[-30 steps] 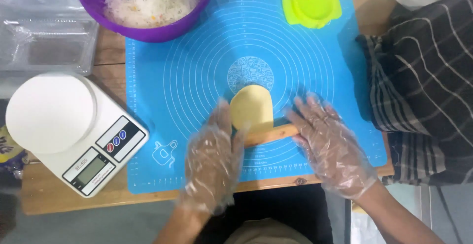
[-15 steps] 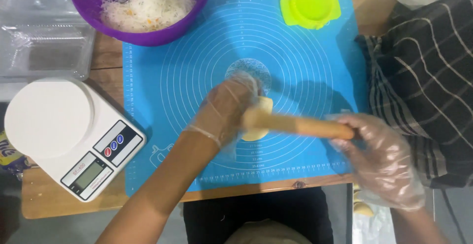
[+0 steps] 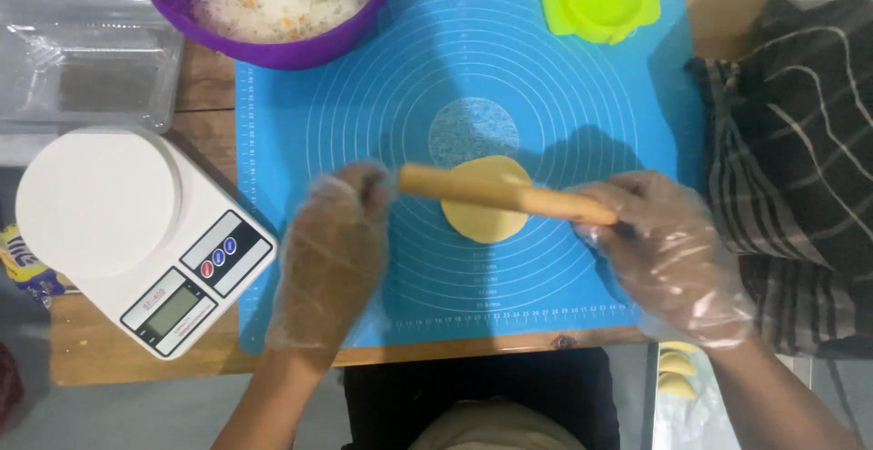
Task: Flattening a small piece of dough using a wooden rolling pin on a silicone mat
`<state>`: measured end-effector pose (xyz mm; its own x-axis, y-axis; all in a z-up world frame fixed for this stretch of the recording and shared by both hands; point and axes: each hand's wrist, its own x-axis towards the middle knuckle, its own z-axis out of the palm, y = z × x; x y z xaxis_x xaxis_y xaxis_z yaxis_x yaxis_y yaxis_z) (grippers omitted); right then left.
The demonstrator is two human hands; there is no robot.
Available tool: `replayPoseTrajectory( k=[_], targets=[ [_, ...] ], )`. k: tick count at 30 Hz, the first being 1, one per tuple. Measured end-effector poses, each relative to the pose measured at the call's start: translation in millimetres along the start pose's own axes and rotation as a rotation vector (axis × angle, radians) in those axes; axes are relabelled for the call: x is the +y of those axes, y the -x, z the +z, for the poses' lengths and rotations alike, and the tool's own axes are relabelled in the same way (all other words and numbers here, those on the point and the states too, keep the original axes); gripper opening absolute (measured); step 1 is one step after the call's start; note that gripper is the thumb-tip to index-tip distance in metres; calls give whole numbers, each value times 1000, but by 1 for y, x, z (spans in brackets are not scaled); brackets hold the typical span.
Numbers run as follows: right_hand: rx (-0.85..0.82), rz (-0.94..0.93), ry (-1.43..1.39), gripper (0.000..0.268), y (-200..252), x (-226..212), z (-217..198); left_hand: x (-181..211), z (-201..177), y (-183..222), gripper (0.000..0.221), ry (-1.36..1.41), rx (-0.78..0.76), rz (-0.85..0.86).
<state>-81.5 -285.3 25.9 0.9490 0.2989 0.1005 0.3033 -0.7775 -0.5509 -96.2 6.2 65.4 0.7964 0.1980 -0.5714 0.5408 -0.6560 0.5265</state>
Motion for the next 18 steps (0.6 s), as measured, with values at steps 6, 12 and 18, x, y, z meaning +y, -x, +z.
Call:
replayPoseTrajectory(
  k=[6, 12, 18],
  targets=[
    [-134, -326, 378, 47, -19, 4, 15, -14, 35, -18, 44, -36, 686, 737],
    [-22, -409, 294, 65, -32, -17, 20, -13, 69, -69, 85, -766, 393, 542],
    [134, -336, 334, 62, -42, -3, 38, -12, 61, -90, 83, -791, 608, 700]
  ],
)
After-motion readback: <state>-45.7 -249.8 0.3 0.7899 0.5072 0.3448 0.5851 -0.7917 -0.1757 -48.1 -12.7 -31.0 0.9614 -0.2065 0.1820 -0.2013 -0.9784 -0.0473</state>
